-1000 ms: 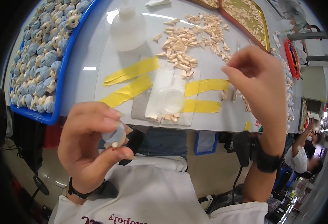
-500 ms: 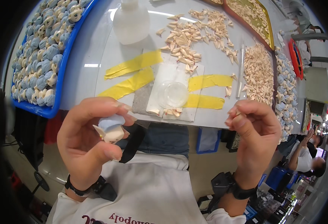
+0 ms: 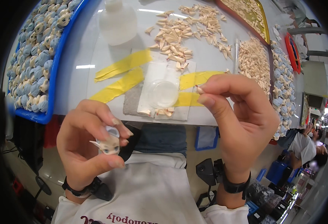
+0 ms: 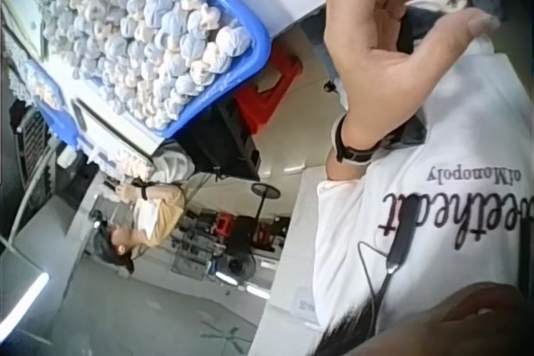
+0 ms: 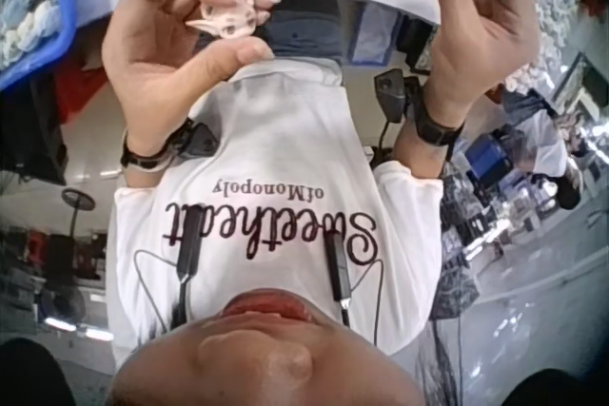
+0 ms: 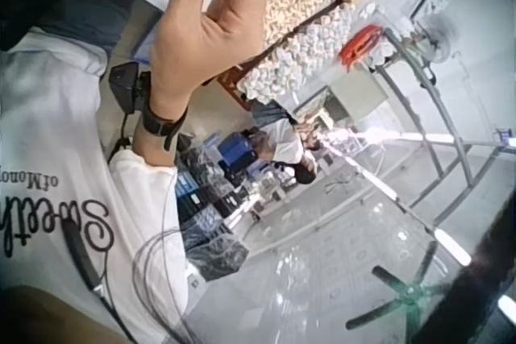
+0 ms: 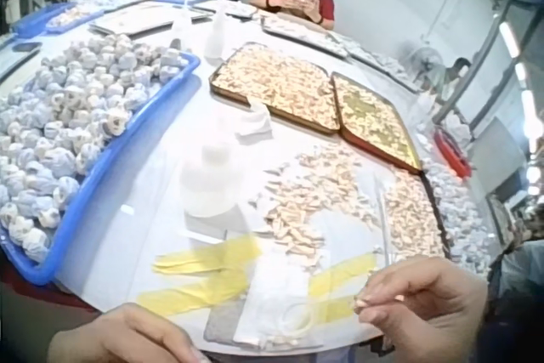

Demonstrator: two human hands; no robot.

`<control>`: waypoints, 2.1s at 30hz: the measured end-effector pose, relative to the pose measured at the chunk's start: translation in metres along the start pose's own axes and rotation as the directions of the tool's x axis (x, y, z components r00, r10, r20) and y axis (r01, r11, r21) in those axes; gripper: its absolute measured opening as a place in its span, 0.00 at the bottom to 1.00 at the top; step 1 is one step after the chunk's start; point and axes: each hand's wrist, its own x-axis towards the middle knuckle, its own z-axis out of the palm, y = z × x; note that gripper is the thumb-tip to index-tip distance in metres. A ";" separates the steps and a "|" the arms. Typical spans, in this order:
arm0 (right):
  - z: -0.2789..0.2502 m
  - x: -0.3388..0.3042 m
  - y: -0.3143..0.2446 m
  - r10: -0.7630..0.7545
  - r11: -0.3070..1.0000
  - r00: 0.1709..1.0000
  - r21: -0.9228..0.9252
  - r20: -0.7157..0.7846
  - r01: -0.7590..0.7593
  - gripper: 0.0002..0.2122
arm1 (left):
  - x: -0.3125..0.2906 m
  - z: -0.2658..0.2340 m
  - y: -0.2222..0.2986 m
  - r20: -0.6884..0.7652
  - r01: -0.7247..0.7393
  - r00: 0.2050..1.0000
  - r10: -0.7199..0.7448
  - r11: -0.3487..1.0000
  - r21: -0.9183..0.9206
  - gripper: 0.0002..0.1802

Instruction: The person assembles small doll heads by attaching tiny beige plastic pieces to the faces of blue and white figurines. They pick up a head from a blue tray, apply a small part to the face, and place the finished unit into a red tray. The process is repeated continuously throughout the clip.

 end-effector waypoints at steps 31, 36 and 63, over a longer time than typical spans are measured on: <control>0.041 -0.022 -0.025 -0.269 0.962 0.948 0.007 0.171 0.272 0.06 | 0.002 0.028 0.011 -0.254 0.142 0.956 -0.149 0.989 -0.045 0.32; 0.043 -0.023 -0.026 -0.357 0.912 0.919 -0.148 0.167 0.382 0.11 | -0.009 0.011 0.002 -0.151 0.066 0.987 -0.063 0.998 0.015 0.33; 0.034 -0.029 -0.015 0.090 0.812 0.925 0.511 0.368 -0.282 0.25 | 0.004 0.006 0.018 0.175 -0.335 0.942 0.285 0.786 0.520 0.22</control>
